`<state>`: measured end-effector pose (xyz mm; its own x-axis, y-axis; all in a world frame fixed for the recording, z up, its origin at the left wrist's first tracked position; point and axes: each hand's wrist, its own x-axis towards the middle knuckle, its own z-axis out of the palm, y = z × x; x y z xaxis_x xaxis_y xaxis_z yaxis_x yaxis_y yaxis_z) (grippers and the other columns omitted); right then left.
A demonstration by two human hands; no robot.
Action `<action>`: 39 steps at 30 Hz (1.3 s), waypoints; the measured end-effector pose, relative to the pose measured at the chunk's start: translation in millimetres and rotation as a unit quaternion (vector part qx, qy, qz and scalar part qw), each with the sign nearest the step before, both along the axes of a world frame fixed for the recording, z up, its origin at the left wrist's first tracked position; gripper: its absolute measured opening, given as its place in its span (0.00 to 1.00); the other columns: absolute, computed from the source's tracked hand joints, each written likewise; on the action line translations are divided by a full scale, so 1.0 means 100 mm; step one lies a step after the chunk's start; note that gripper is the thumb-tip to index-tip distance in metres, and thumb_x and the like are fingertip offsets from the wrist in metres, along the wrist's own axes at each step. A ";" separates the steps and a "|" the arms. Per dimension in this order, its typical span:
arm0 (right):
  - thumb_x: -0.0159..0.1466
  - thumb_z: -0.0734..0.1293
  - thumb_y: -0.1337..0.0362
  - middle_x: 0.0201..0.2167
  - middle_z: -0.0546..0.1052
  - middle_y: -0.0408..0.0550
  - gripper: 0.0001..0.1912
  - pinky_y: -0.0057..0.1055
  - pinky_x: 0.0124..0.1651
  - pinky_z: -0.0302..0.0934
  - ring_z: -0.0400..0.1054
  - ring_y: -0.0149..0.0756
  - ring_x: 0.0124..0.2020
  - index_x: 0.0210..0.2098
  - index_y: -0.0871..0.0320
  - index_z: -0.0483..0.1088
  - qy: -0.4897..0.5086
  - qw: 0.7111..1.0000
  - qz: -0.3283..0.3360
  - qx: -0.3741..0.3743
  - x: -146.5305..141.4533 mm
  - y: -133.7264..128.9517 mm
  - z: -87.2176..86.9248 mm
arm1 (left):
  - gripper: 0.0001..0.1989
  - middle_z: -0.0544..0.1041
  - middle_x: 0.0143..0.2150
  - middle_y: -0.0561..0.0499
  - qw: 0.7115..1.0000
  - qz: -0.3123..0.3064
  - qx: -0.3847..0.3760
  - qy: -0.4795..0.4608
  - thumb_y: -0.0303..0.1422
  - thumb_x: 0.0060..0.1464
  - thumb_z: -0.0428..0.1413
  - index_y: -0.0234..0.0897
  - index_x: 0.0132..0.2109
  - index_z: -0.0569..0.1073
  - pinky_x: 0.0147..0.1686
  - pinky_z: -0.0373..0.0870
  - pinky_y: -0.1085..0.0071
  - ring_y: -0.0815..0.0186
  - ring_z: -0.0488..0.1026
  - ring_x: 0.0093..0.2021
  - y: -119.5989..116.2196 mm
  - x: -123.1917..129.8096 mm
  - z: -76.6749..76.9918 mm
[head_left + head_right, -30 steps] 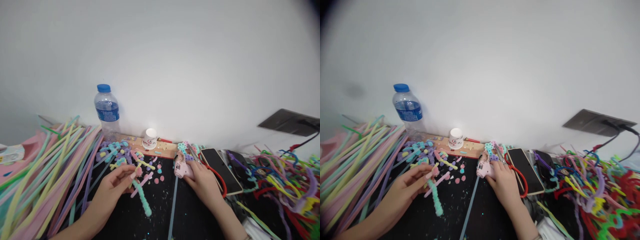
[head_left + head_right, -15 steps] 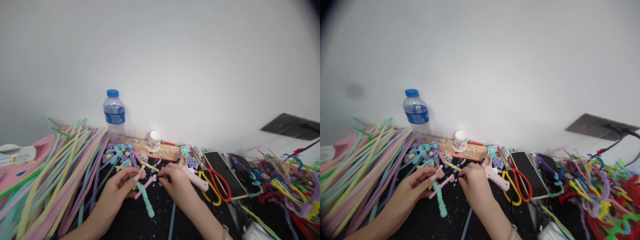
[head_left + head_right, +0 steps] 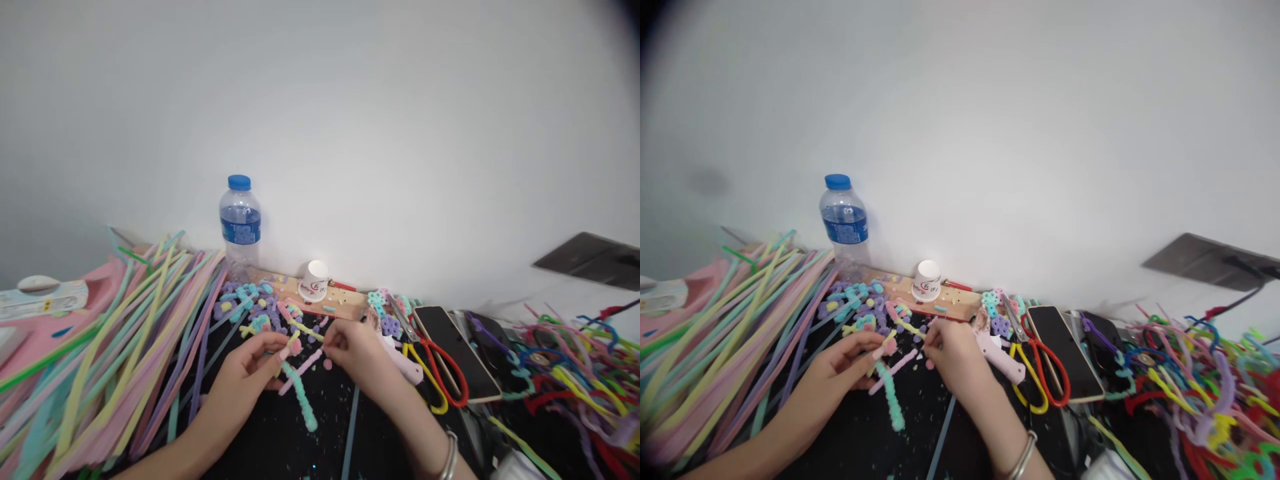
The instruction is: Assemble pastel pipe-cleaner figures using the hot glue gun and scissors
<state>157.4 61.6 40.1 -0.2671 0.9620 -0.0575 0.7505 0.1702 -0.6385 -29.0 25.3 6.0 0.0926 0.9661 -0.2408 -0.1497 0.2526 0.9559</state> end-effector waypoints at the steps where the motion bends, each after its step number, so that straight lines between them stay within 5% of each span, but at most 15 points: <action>1: 0.51 0.64 0.77 0.18 0.72 0.40 0.07 0.23 0.24 0.58 0.66 0.28 0.19 0.25 0.60 0.69 0.007 1.000 -0.005 -0.006 0.05 0.02 0.08 | 0.12 0.72 0.40 0.51 1.000 -0.004 0.001 0.002 0.40 0.48 0.58 0.37 0.37 0.74 0.26 0.71 0.75 0.67 0.68 0.33 0.00 0.00 -0.01; 6: 0.53 0.65 0.72 0.21 0.74 0.42 0.03 0.24 0.26 0.60 0.68 0.29 0.22 0.27 0.60 0.71 0.123 0.991 -0.007 -0.043 0.18 0.06 0.32 | 0.12 0.71 0.39 0.51 1.000 -0.019 -0.015 0.012 0.39 0.47 0.59 0.37 0.37 0.74 0.29 0.73 0.72 0.66 0.69 0.34 -0.02 0.02 -0.02; 13: 0.54 0.64 0.72 0.21 0.76 0.44 0.06 0.27 0.29 0.65 0.70 0.30 0.23 0.29 0.60 0.73 0.224 0.959 0.061 -0.163 0.15 0.04 0.19 | 0.12 0.73 0.38 0.51 0.999 -0.042 -0.013 0.027 0.40 0.46 0.59 0.38 0.37 0.75 0.31 0.74 0.70 0.66 0.71 0.32 0.00 0.04 0.01; 39: 0.53 0.65 0.73 0.23 0.76 0.43 0.08 0.27 0.31 0.63 0.70 0.30 0.26 0.29 0.59 0.76 0.216 0.957 0.093 -0.168 0.14 0.08 0.15 | 0.12 0.75 0.36 0.49 0.997 -0.040 0.015 0.070 0.38 0.47 0.58 0.37 0.38 0.75 0.30 0.73 0.69 0.62 0.72 0.33 -0.05 0.04 0.02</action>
<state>171.5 69.9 54.8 -0.5011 0.8417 -0.2010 0.3806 0.0057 -0.9247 -25.4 20.5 7.7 0.1364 0.9639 -0.2287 0.0055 0.2301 0.9731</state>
